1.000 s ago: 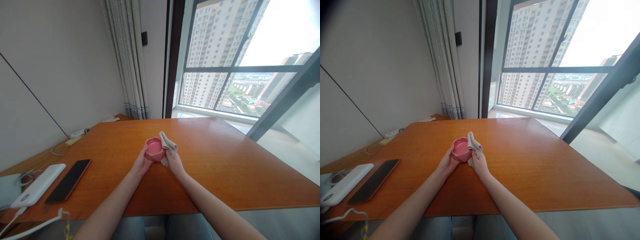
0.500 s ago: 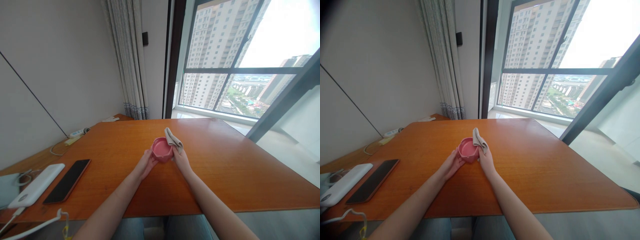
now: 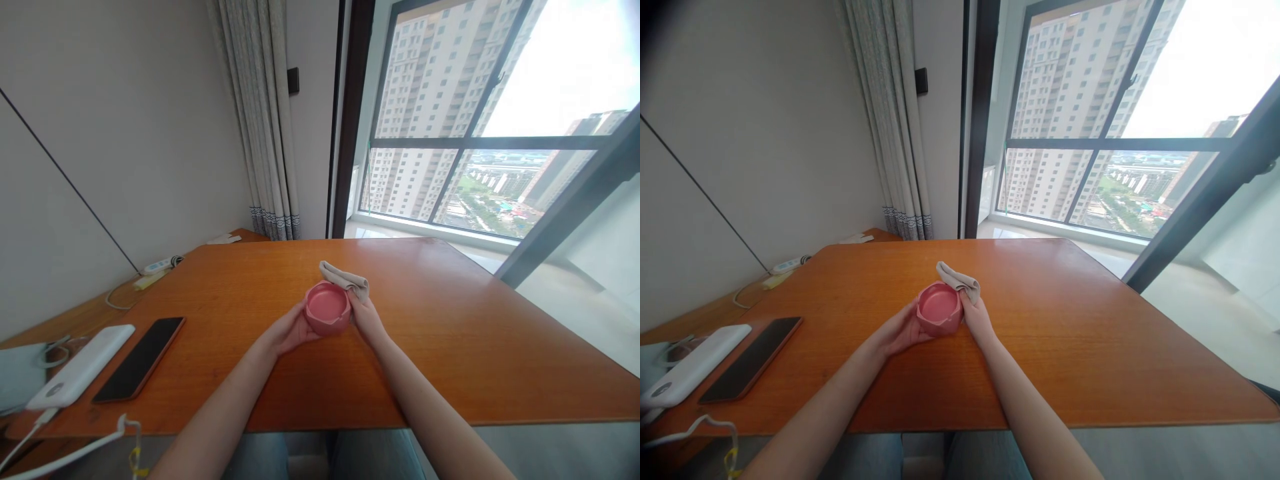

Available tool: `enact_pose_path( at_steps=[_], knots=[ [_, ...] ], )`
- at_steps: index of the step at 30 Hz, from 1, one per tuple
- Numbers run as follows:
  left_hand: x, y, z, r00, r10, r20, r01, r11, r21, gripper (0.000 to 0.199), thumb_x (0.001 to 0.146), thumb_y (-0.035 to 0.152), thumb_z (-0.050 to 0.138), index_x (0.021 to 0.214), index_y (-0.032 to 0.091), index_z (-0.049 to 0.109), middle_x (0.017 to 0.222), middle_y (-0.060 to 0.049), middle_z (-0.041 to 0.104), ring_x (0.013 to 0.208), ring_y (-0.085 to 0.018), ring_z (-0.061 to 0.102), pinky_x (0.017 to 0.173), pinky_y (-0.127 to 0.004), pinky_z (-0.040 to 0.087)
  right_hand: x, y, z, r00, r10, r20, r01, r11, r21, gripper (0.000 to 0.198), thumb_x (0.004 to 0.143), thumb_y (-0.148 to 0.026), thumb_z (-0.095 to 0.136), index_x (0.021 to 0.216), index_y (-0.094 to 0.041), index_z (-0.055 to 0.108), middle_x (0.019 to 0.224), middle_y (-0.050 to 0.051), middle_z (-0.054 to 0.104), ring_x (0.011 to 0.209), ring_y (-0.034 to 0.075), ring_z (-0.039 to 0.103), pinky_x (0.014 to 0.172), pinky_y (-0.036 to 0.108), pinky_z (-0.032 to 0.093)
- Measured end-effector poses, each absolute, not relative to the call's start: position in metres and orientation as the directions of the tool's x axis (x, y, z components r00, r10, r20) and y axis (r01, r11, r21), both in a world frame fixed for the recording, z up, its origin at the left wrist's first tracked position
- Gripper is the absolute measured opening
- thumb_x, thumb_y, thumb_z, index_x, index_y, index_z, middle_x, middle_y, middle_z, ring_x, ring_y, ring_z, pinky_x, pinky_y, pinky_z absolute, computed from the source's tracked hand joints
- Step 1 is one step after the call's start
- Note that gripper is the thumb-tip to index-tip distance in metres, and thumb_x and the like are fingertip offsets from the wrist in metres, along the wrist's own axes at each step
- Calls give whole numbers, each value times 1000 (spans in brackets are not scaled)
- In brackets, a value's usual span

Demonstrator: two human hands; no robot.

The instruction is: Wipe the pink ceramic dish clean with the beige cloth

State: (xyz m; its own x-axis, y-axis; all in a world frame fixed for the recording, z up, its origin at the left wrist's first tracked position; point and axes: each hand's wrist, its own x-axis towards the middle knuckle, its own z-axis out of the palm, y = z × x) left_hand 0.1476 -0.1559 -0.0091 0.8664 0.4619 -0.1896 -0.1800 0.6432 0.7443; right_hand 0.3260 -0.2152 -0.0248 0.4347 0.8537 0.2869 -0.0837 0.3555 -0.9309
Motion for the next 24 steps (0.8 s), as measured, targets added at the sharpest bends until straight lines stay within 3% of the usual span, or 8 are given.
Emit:
enact_pose_path(
  at_steps=[5,18,24],
  knots=[
    [151,-154,-9,785,555,-276,-196,645,739,50,83,43,57,124,15,55,121,-16,61,99,-26,63,82,-39,51,324,-213,-30,455,858,238,-64,298,-952,51,81,-53,55,119,-20,61,118,8,65,117,28,54,102,45,39],
    [167,-154,-23,597,773,-213,-473,554,685,46,83,35,59,123,13,52,116,-15,63,95,-21,65,84,-34,52,290,-217,-34,550,796,253,47,272,-961,51,79,-54,54,111,-15,63,113,10,66,108,28,58,96,40,44],
    [166,-149,-26,513,851,-114,-582,442,683,48,79,32,65,121,16,50,108,-12,66,91,-20,65,86,-35,51,279,-221,-38,478,851,216,56,216,-975,47,80,-56,51,99,-17,68,68,4,68,74,24,65,72,38,53]
  ],
)
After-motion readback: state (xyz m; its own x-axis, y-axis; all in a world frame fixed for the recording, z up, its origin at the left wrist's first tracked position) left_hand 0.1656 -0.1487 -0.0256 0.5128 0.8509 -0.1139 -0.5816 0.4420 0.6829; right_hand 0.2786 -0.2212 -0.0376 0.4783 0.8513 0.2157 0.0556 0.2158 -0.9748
